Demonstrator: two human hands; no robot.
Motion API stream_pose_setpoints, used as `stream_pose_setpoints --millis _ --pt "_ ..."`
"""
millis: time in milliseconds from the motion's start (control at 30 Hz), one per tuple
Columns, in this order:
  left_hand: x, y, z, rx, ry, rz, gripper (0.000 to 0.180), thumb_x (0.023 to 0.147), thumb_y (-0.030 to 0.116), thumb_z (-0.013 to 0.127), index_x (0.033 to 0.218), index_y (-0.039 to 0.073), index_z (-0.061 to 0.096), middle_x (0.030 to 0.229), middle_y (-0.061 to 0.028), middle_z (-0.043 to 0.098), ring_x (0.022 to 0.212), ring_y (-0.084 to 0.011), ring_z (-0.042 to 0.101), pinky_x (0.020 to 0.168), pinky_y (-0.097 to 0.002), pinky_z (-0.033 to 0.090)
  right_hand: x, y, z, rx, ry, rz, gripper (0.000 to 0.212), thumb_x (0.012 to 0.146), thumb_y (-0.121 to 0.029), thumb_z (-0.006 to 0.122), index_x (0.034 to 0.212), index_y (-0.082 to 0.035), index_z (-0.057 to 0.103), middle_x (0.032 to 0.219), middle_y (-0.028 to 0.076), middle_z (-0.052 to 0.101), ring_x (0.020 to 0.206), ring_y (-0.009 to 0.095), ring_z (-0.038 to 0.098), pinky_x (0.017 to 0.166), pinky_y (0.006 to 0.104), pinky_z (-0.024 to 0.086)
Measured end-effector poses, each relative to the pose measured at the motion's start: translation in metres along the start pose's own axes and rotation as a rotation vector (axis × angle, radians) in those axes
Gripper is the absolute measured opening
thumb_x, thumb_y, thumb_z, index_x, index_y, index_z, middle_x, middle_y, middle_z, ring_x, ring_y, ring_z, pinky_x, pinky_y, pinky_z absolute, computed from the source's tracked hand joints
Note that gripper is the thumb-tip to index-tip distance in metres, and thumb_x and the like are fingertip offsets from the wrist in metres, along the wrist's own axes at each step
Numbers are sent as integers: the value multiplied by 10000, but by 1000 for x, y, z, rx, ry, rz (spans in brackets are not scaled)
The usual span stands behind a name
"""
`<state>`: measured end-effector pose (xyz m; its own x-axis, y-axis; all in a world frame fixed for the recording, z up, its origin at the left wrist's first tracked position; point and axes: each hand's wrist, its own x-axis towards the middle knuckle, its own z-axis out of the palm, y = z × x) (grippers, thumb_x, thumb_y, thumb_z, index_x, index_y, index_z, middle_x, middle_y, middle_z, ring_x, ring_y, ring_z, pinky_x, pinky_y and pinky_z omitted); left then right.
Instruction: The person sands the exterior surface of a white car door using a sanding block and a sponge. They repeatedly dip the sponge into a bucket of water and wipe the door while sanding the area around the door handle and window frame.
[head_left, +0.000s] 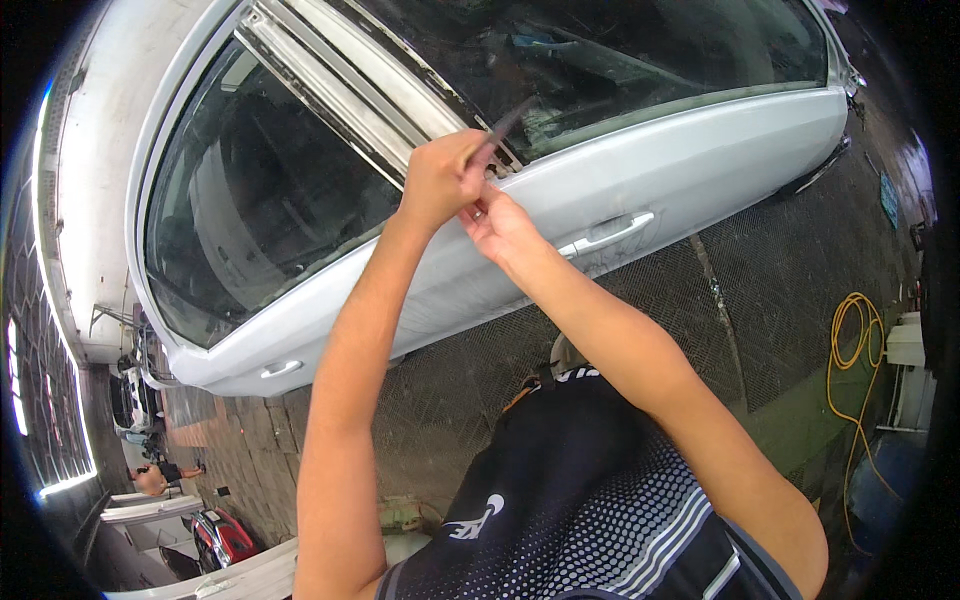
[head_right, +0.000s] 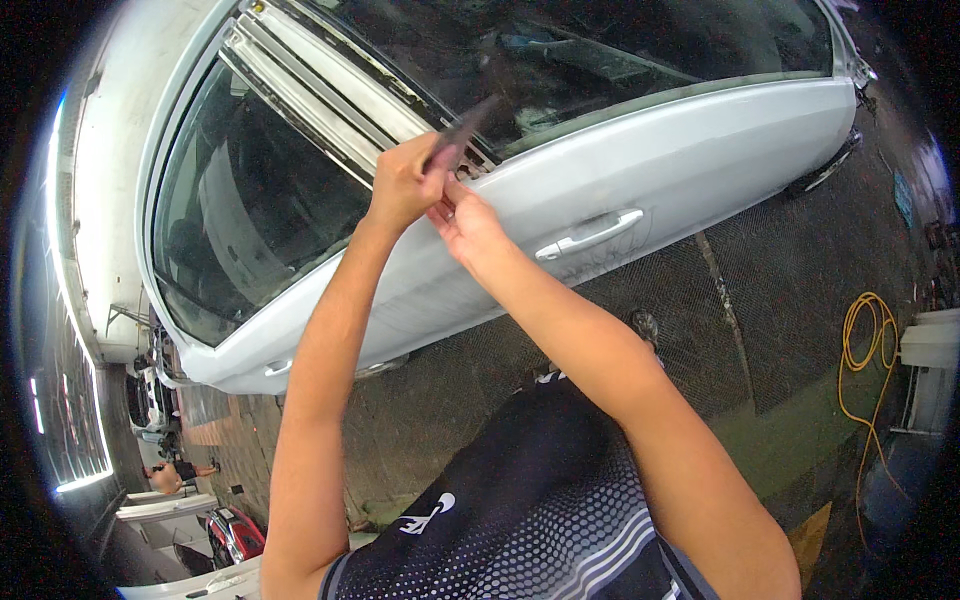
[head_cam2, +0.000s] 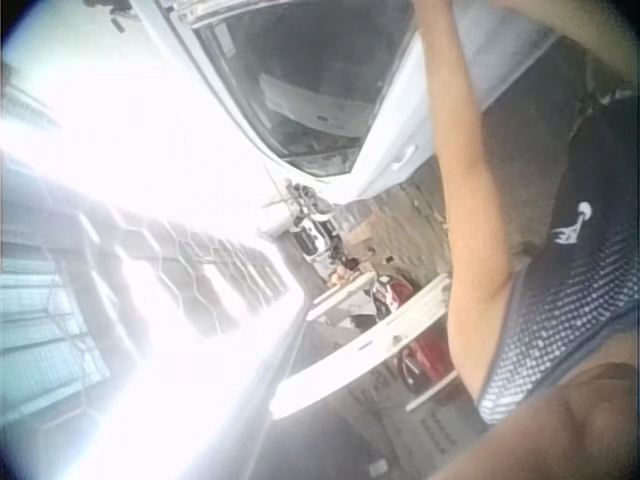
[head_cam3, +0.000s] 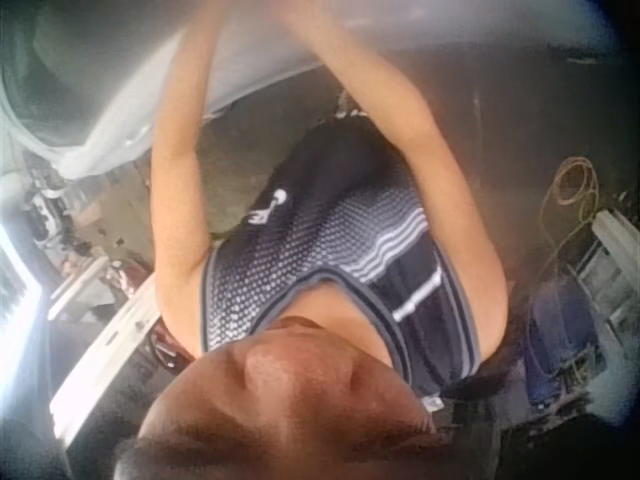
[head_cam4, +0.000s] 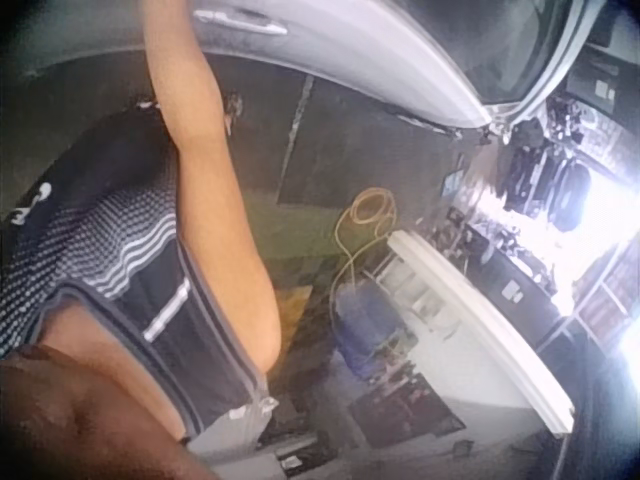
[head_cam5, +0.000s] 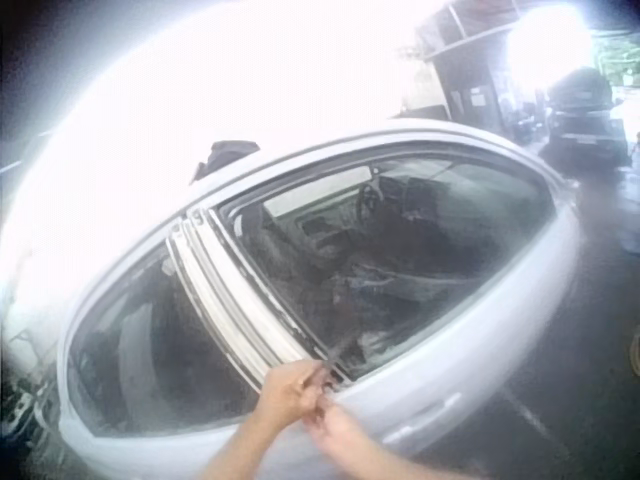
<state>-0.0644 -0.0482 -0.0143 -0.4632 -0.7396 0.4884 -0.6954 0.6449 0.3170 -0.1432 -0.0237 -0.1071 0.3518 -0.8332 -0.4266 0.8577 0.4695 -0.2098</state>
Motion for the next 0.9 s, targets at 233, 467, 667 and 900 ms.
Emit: stream_pose_setpoints --millis 233,467,667,900 --pt "-2 17 -8 8 2 -144 153 897 137 715 1005 32 740 836 -162 734 706 -315 706 655 -368 543 -2 -3 -14 -59 -74 -41 191 1021 -260 659 1146 -115 653 1085 -6 671 984 123 622 890 300 538" --pt "-55 0 30 -103 594 -206 127 947 95 693 992 -19 727 840 -177 739 730 -319 734 659 -374 552 -18 -4 -3 -242 16 -37 216 999 -274 697 1062 -70 665 988 38 692 916 162 680 845 342 573" --pt "-53 -2 36 -88 591 -176 111 954 86 681 986 -12 722 829 -158 737 712 -296 725 641 -369 541 -13 2 -11 -206 1 -98 237 1002 -260 691 1085 -40 655 984 48 681 895 166 679 819 318 565" --pt "-58 -9 35 -105 649 -201 133 954 91 686 1003 -30 715 853 -169 737 719 -301 724 645 -378 544 -12 -4 2 -258 21 -91 236 1016 -206 656 1128 0 635 973 73 675 862 185 687 766 313 578"
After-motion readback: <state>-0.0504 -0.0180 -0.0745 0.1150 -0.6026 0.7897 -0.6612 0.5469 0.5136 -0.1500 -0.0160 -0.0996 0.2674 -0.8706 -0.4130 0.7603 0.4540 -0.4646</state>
